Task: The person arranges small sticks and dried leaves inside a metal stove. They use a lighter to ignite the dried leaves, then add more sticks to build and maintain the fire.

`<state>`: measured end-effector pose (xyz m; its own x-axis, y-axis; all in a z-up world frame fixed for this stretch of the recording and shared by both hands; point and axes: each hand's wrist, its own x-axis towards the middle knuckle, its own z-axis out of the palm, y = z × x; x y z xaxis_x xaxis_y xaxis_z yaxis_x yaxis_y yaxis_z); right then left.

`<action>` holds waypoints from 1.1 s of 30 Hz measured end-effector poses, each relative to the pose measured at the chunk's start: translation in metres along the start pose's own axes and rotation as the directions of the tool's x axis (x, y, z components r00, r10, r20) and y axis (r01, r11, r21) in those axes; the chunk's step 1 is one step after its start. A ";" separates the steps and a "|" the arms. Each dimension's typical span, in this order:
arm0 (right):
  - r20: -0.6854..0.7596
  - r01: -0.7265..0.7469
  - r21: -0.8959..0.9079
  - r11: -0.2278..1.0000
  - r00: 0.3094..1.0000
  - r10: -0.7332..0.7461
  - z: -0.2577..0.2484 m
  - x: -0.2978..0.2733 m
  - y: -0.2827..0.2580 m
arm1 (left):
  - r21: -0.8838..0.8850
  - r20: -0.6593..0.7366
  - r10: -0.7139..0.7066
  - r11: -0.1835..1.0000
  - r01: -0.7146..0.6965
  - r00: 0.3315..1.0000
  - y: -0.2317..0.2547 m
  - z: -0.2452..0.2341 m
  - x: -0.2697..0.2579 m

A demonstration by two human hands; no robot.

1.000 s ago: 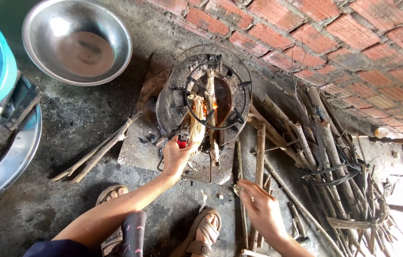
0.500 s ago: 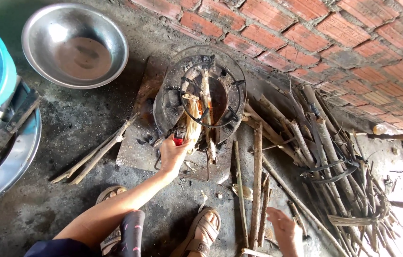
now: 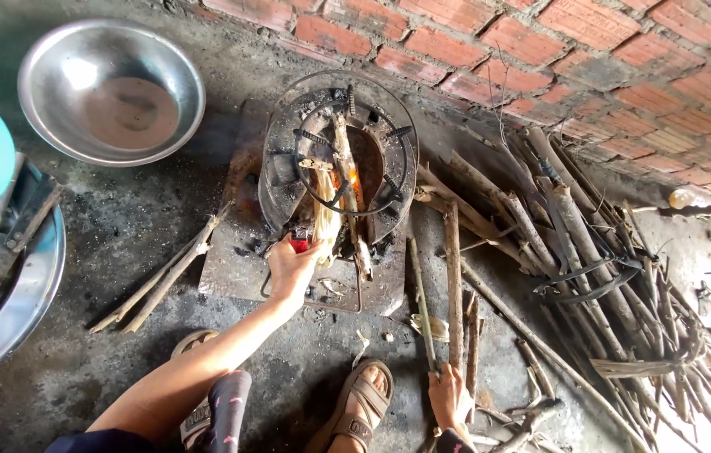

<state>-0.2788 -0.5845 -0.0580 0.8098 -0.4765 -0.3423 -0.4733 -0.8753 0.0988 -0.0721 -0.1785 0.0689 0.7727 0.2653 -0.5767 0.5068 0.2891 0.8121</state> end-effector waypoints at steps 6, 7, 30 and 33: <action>0.106 -0.064 0.002 0.998 0.992 0.063 0.017 0.008 0.007 | 0.048 -0.010 -0.043 0.998 0.043 0.999 0.004 0.001 0.001; 0.101 -0.077 0.004 0.997 0.992 0.077 0.016 0.006 0.006 | 0.061 -0.002 -0.035 0.998 0.035 0.999 0.004 0.000 0.000; 0.057 -0.077 -0.001 0.997 0.995 0.077 0.020 -0.002 0.012 | 0.000 0.017 0.018 1.000 -0.018 1.000 -0.007 -0.003 0.006; 0.056 -0.090 0.047 0.995 0.995 0.088 0.020 -0.004 0.013 | 0.034 0.004 0.026 0.999 -0.026 1.000 -0.011 -0.003 0.011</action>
<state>-0.2950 -0.5925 -0.0737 0.7445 -0.5462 -0.3839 -0.5602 -0.8239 0.0857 -0.0707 -0.1762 0.0535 0.7871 0.2691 -0.5550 0.4993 0.2502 0.8295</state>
